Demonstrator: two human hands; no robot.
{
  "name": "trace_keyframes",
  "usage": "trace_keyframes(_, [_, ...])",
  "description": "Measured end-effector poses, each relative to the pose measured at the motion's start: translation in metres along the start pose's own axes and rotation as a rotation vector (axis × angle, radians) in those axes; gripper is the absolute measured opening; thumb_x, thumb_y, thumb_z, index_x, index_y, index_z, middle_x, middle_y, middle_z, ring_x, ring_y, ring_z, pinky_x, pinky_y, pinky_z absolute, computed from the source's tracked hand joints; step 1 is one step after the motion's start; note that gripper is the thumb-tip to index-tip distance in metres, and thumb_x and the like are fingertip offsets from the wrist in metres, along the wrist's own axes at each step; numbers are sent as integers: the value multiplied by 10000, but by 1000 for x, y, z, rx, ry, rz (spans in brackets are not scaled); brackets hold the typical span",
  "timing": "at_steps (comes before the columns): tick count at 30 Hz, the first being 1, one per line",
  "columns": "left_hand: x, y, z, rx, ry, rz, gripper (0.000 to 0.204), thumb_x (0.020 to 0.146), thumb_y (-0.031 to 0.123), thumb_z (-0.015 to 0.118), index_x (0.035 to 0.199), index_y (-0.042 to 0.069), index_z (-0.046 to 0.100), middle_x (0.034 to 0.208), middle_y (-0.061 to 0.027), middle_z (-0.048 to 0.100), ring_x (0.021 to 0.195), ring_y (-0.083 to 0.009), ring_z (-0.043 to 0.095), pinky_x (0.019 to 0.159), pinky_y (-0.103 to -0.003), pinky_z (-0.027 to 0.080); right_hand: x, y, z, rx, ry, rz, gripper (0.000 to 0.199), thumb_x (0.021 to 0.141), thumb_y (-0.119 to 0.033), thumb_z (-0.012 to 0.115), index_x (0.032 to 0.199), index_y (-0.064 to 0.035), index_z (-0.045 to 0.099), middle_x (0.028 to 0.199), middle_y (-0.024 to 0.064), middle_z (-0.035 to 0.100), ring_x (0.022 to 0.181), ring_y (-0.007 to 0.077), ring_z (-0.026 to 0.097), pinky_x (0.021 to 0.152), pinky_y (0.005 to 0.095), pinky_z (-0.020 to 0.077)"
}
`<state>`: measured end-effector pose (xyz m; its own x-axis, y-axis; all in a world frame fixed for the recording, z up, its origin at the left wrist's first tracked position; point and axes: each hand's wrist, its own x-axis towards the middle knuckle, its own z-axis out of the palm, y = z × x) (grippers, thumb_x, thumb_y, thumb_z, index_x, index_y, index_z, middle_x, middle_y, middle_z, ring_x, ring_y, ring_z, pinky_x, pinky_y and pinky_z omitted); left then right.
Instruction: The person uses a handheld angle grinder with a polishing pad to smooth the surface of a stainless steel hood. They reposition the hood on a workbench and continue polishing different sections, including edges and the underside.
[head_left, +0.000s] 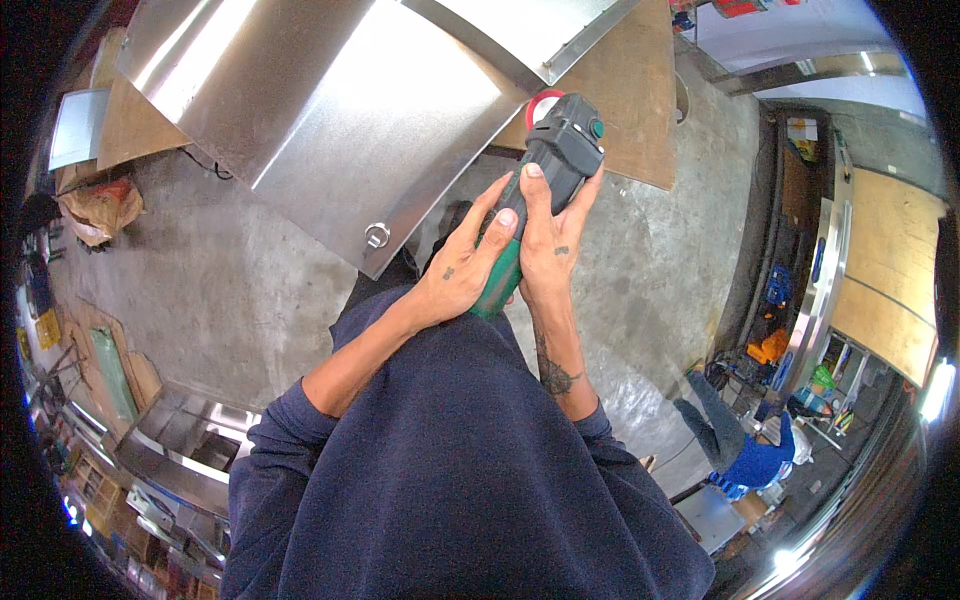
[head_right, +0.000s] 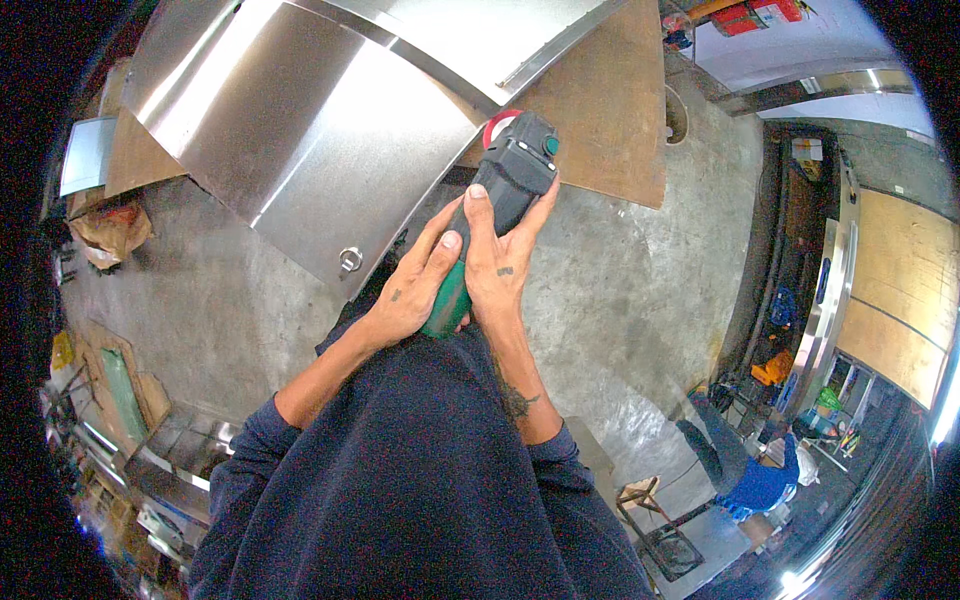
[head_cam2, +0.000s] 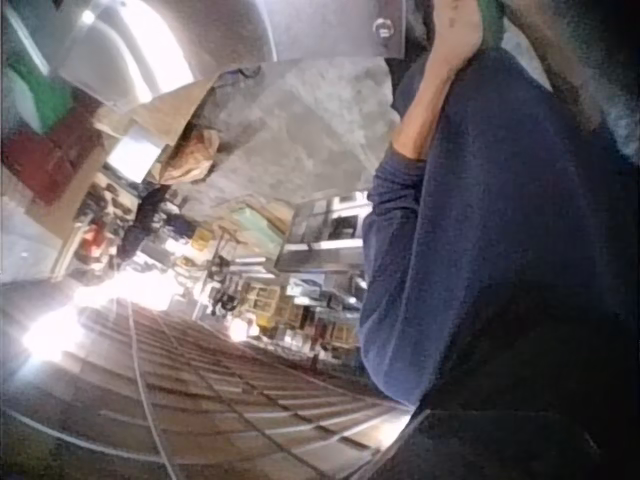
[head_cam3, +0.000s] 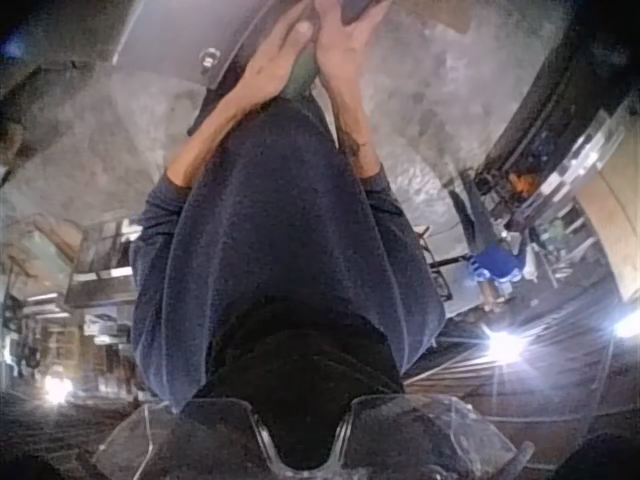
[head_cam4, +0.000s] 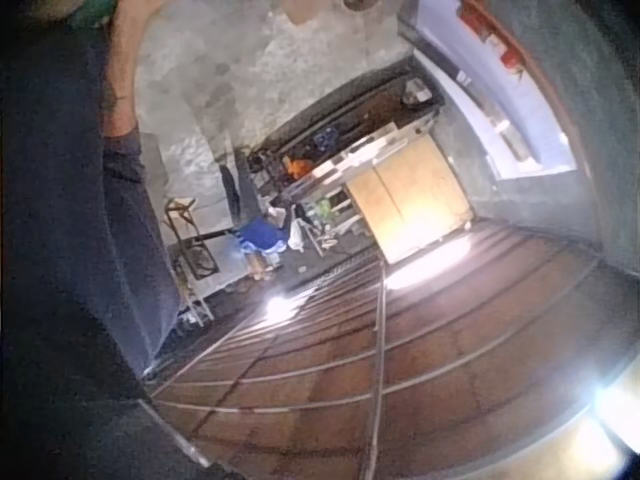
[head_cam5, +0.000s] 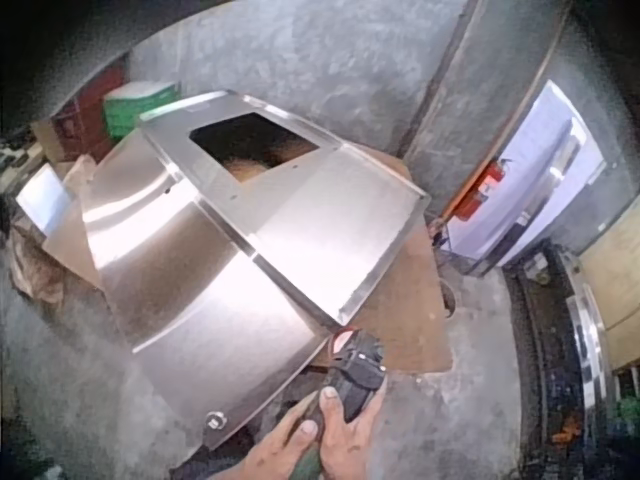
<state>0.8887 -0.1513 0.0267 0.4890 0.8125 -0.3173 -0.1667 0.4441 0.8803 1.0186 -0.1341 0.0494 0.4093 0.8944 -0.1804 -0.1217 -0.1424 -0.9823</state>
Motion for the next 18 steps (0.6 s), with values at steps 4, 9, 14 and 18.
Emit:
trace_keyframes(4, [-4,10,1,-126,-18,-161,713,1198,497,425,1738,51,289,1707,-243,424,1595,-342,397,1292,-441,324,0,-3,2,-13,12,1,935,1072,-198,720,1736,6,93,1455,188,522,1213,221,584,1072,376,490])
trace_keyframes(9, [-4,8,0,-52,-3,-69,717,1193,482,449,1742,52,280,1691,-249,444,1540,-345,476,1268,-436,361,-1,-5,2,-27,3,-24,927,1074,-174,715,1735,11,91,1479,191,507,1230,220,576,1078,374,487])
trace_keyframes(14, [-8,13,1,170,22,167,718,1189,444,476,1744,42,261,1704,-264,427,1525,-354,505,1261,-441,375,-10,-24,9,-6,25,-99,919,1072,-198,720,1726,28,116,1512,200,488,1262,221,561,1093,380,481])
trace_keyframes(18, [-10,45,16,295,-31,344,738,1177,433,507,1741,32,250,1714,-289,411,1553,-397,482,1257,-452,379,-8,-41,-13,-25,28,-231,887,1040,-281,768,1687,10,236,1475,170,517,1242,214,571,1076,377,487])
